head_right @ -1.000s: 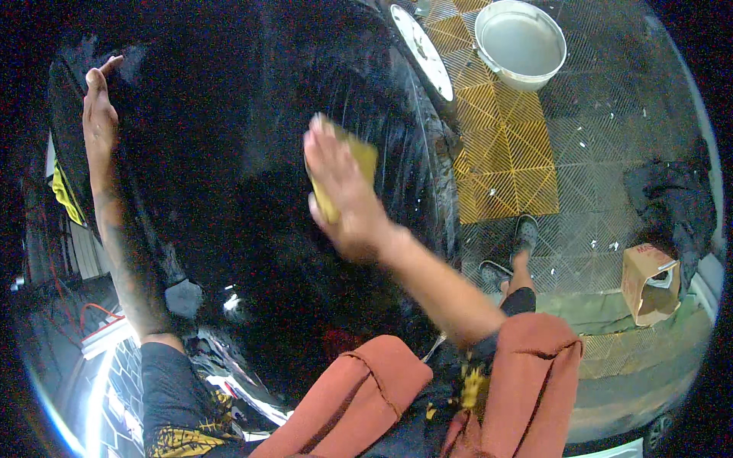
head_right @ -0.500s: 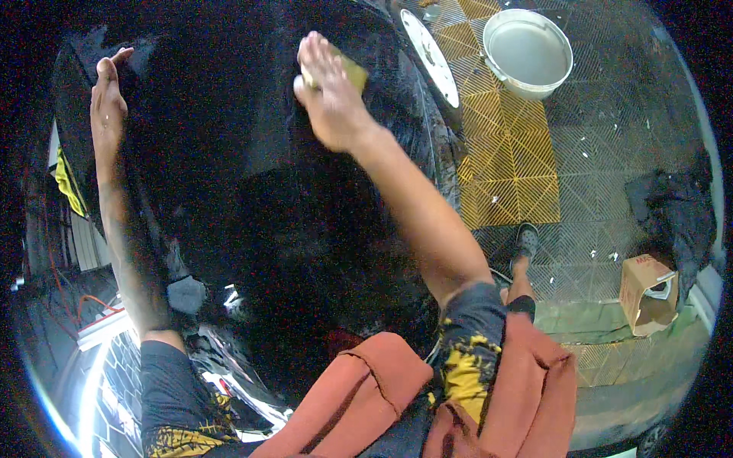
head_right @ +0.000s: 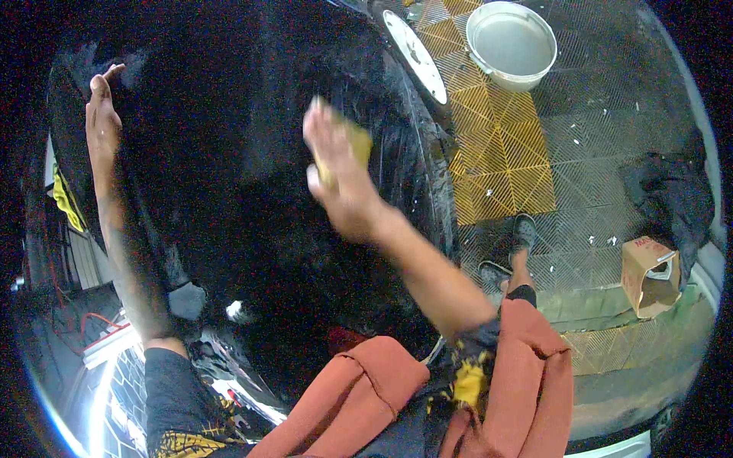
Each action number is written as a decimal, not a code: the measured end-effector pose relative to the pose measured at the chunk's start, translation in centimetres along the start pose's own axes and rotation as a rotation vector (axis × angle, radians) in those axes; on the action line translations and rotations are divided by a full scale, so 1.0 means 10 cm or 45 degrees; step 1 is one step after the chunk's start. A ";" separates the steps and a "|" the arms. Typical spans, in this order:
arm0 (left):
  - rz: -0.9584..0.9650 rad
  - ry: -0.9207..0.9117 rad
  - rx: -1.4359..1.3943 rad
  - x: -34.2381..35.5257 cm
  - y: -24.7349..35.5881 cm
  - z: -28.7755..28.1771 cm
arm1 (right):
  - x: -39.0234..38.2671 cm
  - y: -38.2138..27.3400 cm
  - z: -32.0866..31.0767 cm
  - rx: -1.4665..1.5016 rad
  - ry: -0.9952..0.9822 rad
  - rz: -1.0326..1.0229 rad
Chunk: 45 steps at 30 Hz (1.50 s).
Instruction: The person sands the black surface of a car using a yellow block and a sheet of abrasive paper, frequently dipping the items into a bucket of water.
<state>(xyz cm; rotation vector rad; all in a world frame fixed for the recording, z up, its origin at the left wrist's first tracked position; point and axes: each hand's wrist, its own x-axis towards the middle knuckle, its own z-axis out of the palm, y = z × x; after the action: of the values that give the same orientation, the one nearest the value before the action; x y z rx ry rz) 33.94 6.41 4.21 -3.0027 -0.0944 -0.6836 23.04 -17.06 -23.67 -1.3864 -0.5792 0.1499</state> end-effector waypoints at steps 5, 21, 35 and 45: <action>0.009 -0.026 0.056 -0.01 -0.03 -0.01 | -0.02 0.21 0.04 0.043 -0.029 -0.001; 0.014 0.009 0.055 0.00 -0.02 -0.04 | 0.02 0.90 -0.15 -0.090 0.095 0.114; 0.005 -0.042 -0.036 -0.02 0.10 -0.01 | -0.76 0.88 -0.02 0.041 0.079 0.184; -0.006 -0.032 0.025 -0.03 0.07 -0.04 | -0.18 1.00 -0.26 -0.283 0.149 0.105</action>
<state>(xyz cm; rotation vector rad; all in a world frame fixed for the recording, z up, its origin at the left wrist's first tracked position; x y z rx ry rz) 33.58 5.67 4.44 -2.9941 -0.1087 -0.6414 25.04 -18.16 -33.95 -1.6243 -0.4511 0.0711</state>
